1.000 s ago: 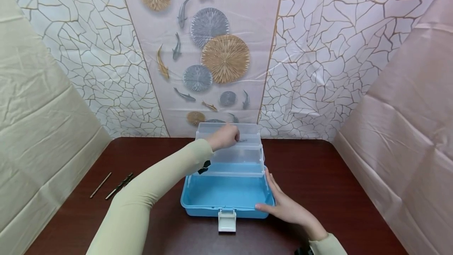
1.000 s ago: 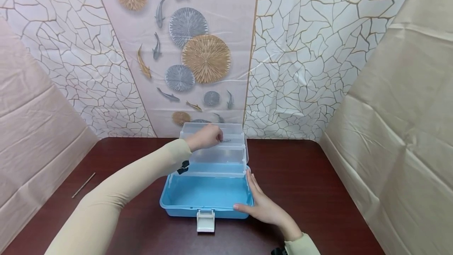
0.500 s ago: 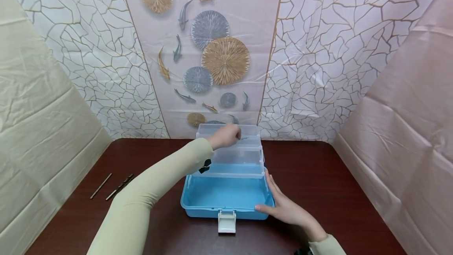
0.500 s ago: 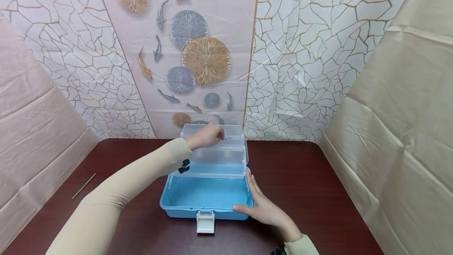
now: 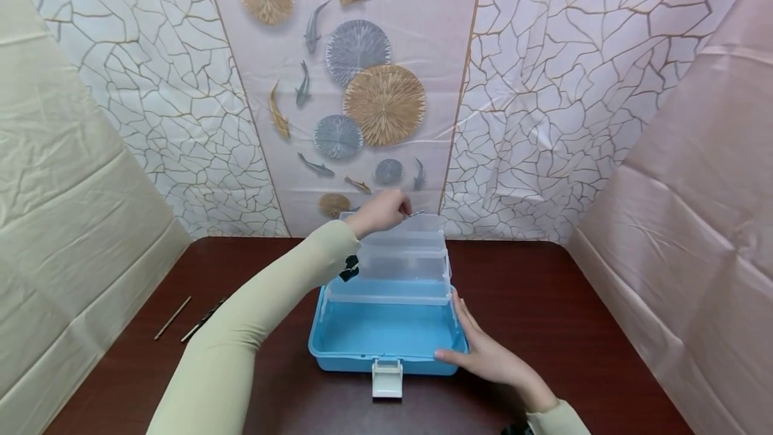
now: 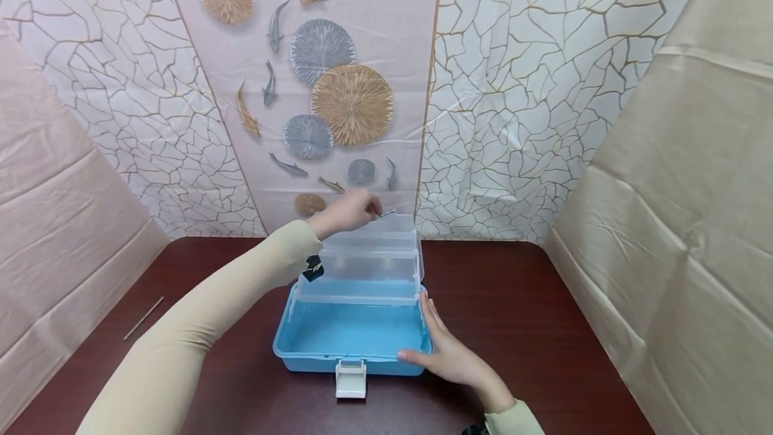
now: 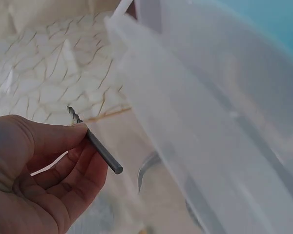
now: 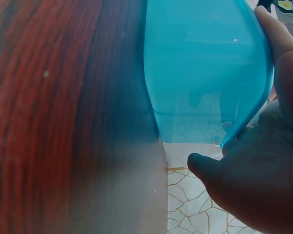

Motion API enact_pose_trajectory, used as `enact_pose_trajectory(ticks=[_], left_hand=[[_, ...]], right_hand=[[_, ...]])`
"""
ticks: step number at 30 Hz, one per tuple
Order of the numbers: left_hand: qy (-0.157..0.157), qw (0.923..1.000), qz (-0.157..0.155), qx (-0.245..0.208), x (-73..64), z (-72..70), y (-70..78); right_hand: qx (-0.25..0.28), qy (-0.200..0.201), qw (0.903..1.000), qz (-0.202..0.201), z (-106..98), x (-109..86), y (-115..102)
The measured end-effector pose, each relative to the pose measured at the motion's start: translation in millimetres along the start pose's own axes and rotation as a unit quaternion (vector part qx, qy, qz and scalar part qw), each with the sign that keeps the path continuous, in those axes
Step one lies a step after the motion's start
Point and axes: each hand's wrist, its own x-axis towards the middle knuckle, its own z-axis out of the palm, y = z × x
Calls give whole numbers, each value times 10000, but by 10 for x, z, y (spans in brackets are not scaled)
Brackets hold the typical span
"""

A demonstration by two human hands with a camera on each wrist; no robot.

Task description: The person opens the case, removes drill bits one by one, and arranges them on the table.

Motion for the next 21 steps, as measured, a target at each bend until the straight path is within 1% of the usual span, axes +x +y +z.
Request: enact_pose_trajectory(ticks=[2,8,10,14,21], left_hand=[[133,9999,-31,-28,-26,-81,-43],[438,9984,-282,-224,-135,-357,-195],[587,9973,-365,-264,-184,-455,-248],[904,9943,-514,-226,-313,-660,-346],[1147,9902,-758,-263,-590,-981,-508]], right_hand=[[-19,9,10000,3,5,3,8],[-60,24,10000,73,7,5,11],[-46,39,10000,79,3,2,-1],[-24,33,10000,79,-3,0,-21],[5,-8,9999,109,-2,-4,-35]])
